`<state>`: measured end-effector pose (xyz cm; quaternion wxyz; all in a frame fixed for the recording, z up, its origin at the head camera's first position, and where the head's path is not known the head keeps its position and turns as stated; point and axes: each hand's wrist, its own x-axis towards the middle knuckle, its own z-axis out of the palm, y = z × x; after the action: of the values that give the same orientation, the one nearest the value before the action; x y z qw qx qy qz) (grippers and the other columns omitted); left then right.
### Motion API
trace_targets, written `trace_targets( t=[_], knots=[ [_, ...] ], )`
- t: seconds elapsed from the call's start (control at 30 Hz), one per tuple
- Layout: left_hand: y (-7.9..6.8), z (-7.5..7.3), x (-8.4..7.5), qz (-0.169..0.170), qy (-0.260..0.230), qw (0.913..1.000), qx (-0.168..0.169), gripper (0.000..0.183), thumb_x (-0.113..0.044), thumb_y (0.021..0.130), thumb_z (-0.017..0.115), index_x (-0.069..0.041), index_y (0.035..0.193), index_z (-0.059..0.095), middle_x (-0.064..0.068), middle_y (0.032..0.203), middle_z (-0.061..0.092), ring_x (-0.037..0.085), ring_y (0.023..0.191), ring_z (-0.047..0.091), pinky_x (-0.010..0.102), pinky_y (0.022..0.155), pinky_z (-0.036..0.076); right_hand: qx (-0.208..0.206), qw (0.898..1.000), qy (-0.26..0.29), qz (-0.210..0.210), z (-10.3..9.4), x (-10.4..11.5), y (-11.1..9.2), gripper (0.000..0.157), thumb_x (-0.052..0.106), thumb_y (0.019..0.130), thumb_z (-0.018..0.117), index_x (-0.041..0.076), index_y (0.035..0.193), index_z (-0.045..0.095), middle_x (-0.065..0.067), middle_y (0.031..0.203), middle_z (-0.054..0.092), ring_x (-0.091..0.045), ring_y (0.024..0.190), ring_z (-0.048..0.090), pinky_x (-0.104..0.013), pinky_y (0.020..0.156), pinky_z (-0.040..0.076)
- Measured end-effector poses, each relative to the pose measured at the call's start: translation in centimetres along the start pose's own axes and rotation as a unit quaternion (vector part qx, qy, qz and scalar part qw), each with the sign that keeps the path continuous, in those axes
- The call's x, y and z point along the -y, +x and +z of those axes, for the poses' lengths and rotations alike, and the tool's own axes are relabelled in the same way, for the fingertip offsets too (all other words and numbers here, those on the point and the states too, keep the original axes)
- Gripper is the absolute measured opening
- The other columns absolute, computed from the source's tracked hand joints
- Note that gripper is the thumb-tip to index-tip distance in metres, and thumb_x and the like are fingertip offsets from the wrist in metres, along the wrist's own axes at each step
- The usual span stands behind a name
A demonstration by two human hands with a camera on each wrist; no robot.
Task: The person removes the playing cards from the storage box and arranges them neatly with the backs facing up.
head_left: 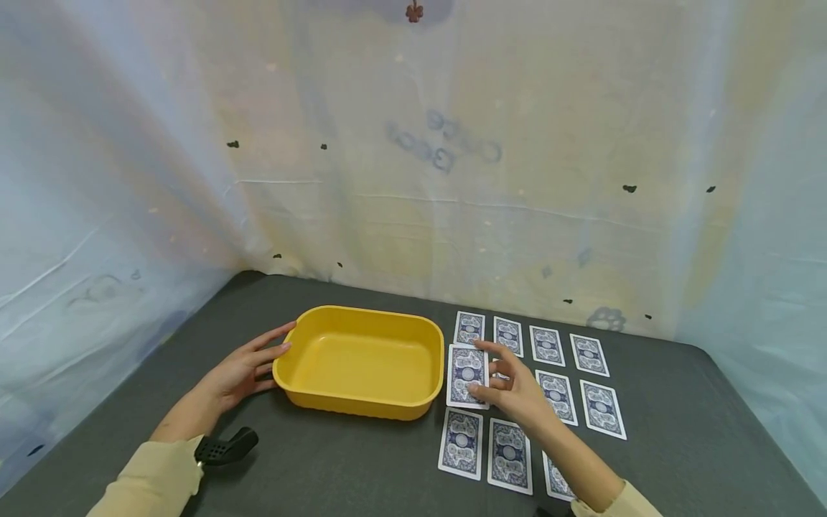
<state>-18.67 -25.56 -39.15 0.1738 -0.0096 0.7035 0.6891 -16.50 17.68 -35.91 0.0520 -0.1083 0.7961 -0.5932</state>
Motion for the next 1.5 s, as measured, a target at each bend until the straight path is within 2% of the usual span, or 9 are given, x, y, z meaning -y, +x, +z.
trace_targets(
  t=[0.27, 0.43, 0.8, 1.0, 1.17, 1.27, 1.5],
  knots=[
    [0.0, -0.1, 0.1, 0.0, 0.005, 1.0, 0.002, 0.068, -0.039, 0.099, 0.05, -0.027, 0.155, 0.013, 0.013, 0.162, 0.004, 0.004, 0.112, 0.052, 0.04, 0.099, 0.047, -0.009, 1.0, 0.011, 0.015, -1.2, -0.7, -0.8, 0.071, 0.001, 0.078, 0.073, 0.007, 0.141, 0.041, -0.004, 0.086, 0.044, -0.004, 0.058, 0.044, -0.022, 0.062, 0.05],
    [-0.1, -0.1, 0.1, 0.002, -0.001, 1.0, 0.004, 0.068, -0.038, 0.099, 0.051, -0.028, 0.155, 0.014, 0.013, 0.161, 0.005, 0.002, 0.108, 0.054, 0.039, 0.098, 0.048, -0.019, 0.999, 0.008, 0.036, -2.1, -1.4, -1.4, 0.072, 0.001, 0.078, 0.073, 0.009, 0.142, 0.041, -0.003, 0.086, 0.042, -0.003, 0.057, 0.039, -0.021, 0.058, 0.046],
    [-0.2, -0.3, -0.1, 0.008, 0.009, 0.9999, 0.006, 0.067, -0.038, 0.1, 0.05, -0.028, 0.155, 0.014, 0.014, 0.161, 0.005, 0.002, 0.107, 0.055, 0.036, 0.097, 0.048, -0.03, 0.998, 0.024, 0.047, -3.4, -3.1, -2.2, 0.073, 0.0, 0.079, 0.071, 0.008, 0.143, 0.038, 0.0, 0.079, 0.041, -0.004, 0.056, 0.037, -0.022, 0.059, 0.044],
    [0.0, -0.1, 0.3, 0.014, 0.015, 0.9998, 0.0, 0.068, -0.039, 0.1, 0.05, -0.027, 0.155, 0.014, 0.014, 0.161, 0.005, 0.002, 0.108, 0.055, 0.035, 0.097, 0.048, -0.033, 0.999, -0.003, 0.043, -4.7, -3.4, -2.7, 0.071, 0.004, 0.082, 0.071, 0.009, 0.144, 0.037, -0.002, 0.083, 0.043, -0.006, 0.059, 0.044, -0.025, 0.063, 0.049],
    [0.6, -0.2, 0.6, 0.015, 0.016, 0.9997, 0.006, 0.067, -0.038, 0.1, 0.049, -0.028, 0.155, 0.013, 0.013, 0.161, 0.005, 0.0, 0.106, 0.056, 0.031, 0.093, 0.049, -0.043, 0.997, -0.025, 0.051, -5.8, -3.8, -3.4, 0.071, 0.008, 0.082, 0.072, 0.009, 0.144, 0.037, -0.006, 0.089, 0.048, -0.009, 0.068, 0.053, -0.028, 0.063, 0.051],
    [0.5, -0.6, 0.9, 0.009, 0.015, 0.9998, 0.007, 0.066, -0.038, 0.101, 0.047, -0.029, 0.155, 0.012, 0.013, 0.161, 0.005, -0.001, 0.104, 0.057, 0.03, 0.091, 0.05, -0.042, 0.997, -0.04, 0.057, -6.2, -4.0, -3.6, 0.072, 0.008, 0.081, 0.073, 0.008, 0.144, 0.037, -0.006, 0.088, 0.047, -0.009, 0.068, 0.052, -0.027, 0.06, 0.049],
    [0.9, -0.9, 0.9, 0.001, 0.014, 0.9997, 0.018, 0.066, -0.038, 0.101, 0.047, -0.03, 0.155, 0.01, 0.006, 0.157, 0.014, 0.0, 0.104, 0.058, 0.03, 0.089, 0.051, -0.034, 0.997, -0.055, 0.035, -7.5, -4.8, -4.8, 0.071, 0.006, 0.081, 0.072, 0.002, 0.142, 0.037, -0.004, 0.08, 0.048, -0.008, 0.063, 0.052, -0.026, 0.058, 0.047]
  ],
)
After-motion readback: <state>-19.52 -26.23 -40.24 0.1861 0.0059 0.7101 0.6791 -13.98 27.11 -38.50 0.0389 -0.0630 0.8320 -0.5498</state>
